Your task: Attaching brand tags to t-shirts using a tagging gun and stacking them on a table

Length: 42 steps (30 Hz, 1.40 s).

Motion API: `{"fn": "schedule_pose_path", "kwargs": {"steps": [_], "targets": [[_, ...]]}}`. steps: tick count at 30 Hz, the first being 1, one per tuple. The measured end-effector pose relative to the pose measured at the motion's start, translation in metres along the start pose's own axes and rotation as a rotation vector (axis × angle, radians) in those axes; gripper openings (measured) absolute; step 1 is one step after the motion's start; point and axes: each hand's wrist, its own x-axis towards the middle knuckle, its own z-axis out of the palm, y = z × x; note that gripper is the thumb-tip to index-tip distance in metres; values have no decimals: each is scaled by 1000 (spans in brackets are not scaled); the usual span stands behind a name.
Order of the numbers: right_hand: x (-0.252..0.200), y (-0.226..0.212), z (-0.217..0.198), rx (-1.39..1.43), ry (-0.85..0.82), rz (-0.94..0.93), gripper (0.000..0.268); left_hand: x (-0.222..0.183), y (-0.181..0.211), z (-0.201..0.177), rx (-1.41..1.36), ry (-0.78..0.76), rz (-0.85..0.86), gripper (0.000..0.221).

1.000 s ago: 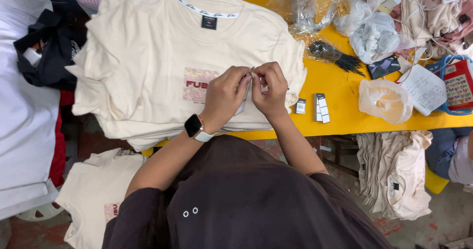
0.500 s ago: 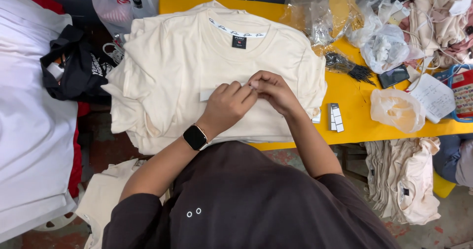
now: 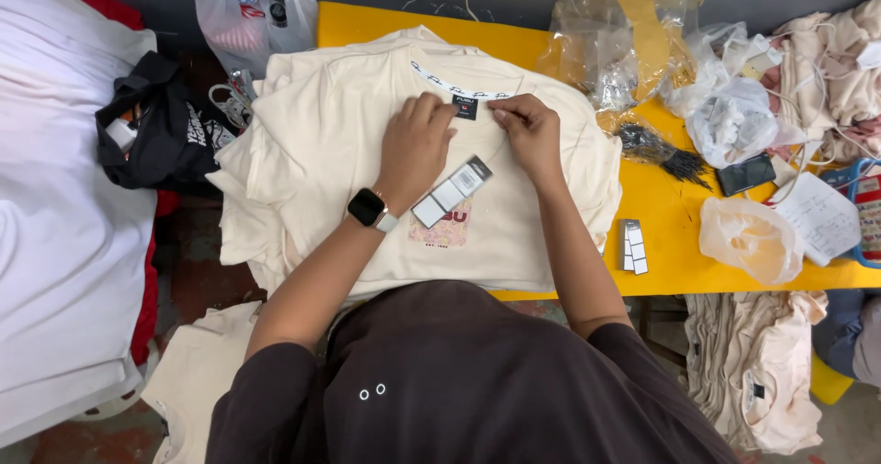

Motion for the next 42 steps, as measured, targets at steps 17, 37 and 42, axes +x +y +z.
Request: {"fn": "schedule_pose_path", "kwargs": {"steps": [17,37,42], "targets": [[-9,-9,17,-88,16,-311,26,28,-34,34,-12,155,273,5],[10,-57,-23,-354,-368,-254,37,-39,44,50,154,-213,570,12],[11,-40,-16,-420,-364,-230,29,-31,43,66,210,-82,678,11]]}}
